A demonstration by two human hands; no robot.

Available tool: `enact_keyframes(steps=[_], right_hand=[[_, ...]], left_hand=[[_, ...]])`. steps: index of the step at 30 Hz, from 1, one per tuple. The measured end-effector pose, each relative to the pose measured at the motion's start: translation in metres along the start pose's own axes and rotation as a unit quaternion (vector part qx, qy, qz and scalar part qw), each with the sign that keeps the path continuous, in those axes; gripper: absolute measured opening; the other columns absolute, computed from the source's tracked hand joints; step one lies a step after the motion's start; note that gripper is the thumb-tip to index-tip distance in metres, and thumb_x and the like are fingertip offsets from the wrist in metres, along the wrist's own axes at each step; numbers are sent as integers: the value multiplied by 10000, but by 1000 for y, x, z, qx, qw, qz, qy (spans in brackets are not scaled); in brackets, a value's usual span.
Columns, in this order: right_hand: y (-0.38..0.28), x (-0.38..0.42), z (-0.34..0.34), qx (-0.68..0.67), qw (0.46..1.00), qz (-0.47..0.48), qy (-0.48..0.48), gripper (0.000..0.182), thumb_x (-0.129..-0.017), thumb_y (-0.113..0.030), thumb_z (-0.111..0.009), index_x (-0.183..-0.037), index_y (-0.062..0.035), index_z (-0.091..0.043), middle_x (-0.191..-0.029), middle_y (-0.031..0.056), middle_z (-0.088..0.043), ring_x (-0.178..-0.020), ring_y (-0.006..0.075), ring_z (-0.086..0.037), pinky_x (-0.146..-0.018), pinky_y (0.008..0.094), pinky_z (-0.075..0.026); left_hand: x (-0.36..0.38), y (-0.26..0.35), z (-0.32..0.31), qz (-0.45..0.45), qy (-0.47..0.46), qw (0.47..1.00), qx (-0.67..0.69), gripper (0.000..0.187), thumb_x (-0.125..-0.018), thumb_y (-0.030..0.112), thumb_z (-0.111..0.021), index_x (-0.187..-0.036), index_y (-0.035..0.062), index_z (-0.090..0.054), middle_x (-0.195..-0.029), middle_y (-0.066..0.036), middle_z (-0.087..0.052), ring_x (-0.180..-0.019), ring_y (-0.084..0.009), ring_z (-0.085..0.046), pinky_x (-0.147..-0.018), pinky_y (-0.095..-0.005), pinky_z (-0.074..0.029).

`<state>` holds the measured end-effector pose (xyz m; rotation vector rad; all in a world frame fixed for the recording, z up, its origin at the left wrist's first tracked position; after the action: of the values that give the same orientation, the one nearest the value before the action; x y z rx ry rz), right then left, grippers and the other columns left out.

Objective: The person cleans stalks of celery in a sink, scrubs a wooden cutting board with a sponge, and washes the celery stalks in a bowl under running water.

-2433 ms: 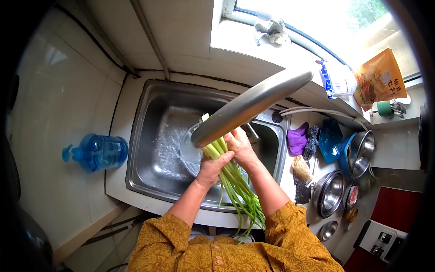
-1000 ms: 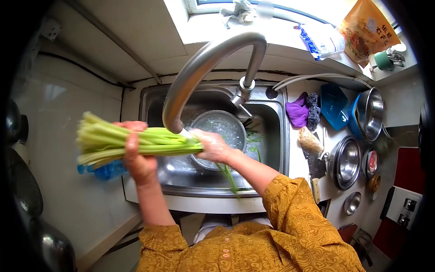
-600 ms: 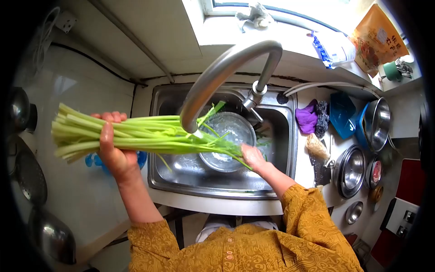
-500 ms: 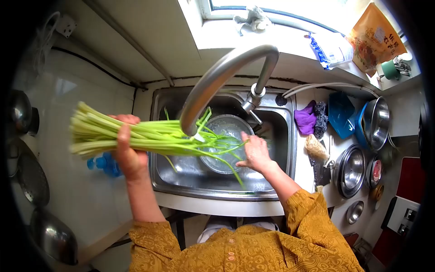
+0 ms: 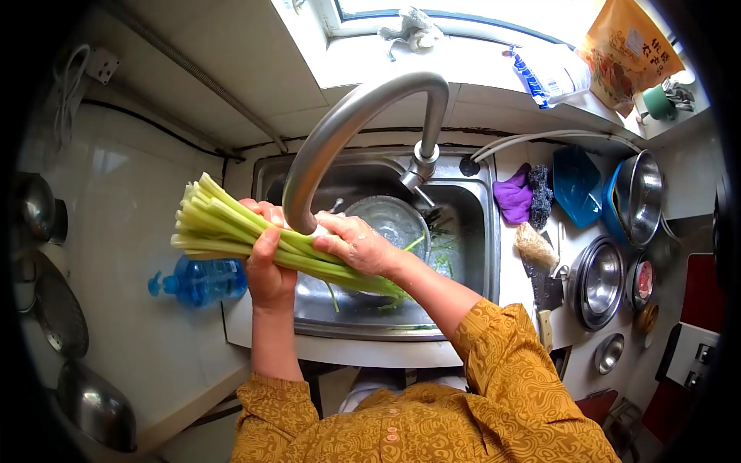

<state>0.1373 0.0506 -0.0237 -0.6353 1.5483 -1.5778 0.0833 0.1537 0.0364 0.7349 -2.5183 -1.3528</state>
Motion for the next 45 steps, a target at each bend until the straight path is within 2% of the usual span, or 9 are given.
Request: enact_keyframes(steps=[11,16,18,22,27,31,36,38,45], right_hand=[[59,60,8,95,984,-141,-49,354,-862,-360,-604,-1042,-60,-552,-939,172,-634,-926,368,-594,-798,431,-448],[90,97,36,91,954,-250,-140,540,-814,-301,-678,-1252,-46,-494,-1211,182,-563,-1146,302,-539,-963,376,-413],[68,93,49,23,981,-185,-53,674,-813,-355,-688,-1358,-69,-416,-1312,160,-511,-1251,287,-464,-1072,376,-330],[16,53,51,40,998,-47,-23,454,-876,-233,-618,-1288,-74,-510,-1255,150,-558,-1180,282,-520,-1006,371,-395],[5,28,18,60,993,-79,-63,286,-799,-125,-676,-1049,-8,-605,-1035,150,-640,-957,246,-623,-847,349,-482],[20,30,17,-49,990,-116,-63,251,-806,-86,-635,-1044,-6,-616,-937,145,-660,-882,241,-645,-815,347,-495],[15,30,22,31,997,-57,-40,250,-837,-142,-610,-1046,-6,-619,-906,136,-666,-864,220,-647,-790,334,-499],[24,33,20,-28,989,-137,-48,245,-829,-131,-620,-1037,-2,-618,-890,104,-659,-824,187,-622,-755,324,-492],[7,13,12,152,988,-8,8,187,-834,-198,-593,-866,-15,-571,-771,161,-593,-731,329,-599,-652,406,-471]], left_hand=[[-5,14,26,-36,-52,996,71,351,-765,37,-643,-1061,105,-468,-842,-19,-491,-806,-139,-480,-847,-314,-422],[-3,28,40,-69,-37,995,69,354,-764,48,-646,-1061,110,-464,-857,-21,-492,-808,-136,-472,-855,-319,-412],[-1,28,40,-54,-25,996,65,351,-769,53,-643,-1063,115,-461,-864,-20,-490,-813,-138,-471,-859,-328,-411],[2,12,37,-28,-27,999,36,355,-782,55,-635,-1078,122,-450,-877,-21,-488,-831,-138,-476,-868,-312,-428],[3,8,34,-15,2,999,31,352,-782,61,-646,-1073,109,-455,-894,-27,-498,-863,-134,-495,-858,-277,-460],[0,7,43,1,42,998,48,334,-788,69,-644,-1070,93,-467,-900,-30,-503,-861,-131,-505,-849,-259,-464],[1,-3,52,12,85,994,73,312,-793,69,-629,-1065,73,-477,-908,-38,-540,-843,-128,-546,-812,-269,-495],[1,-5,53,26,101,991,79,327,-780,57,-632,-1059,123,-476,-873,-25,-527,-827,-152,-514,-854,-363,-463],[4,-19,42,55,115,987,98,313,-778,47,-629,-1051,117,-494,-875,-27,-523,-835,-150,-507,-839,-320,-466]])
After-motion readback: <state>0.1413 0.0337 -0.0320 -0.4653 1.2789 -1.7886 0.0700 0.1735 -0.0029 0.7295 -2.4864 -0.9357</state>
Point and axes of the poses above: each hand's wrist, its own x-axis away from the middle knuckle, its own z-axis out of the back of the hand, y = z × x, the point moved 7 cm from there along -x, towards the middle knuckle
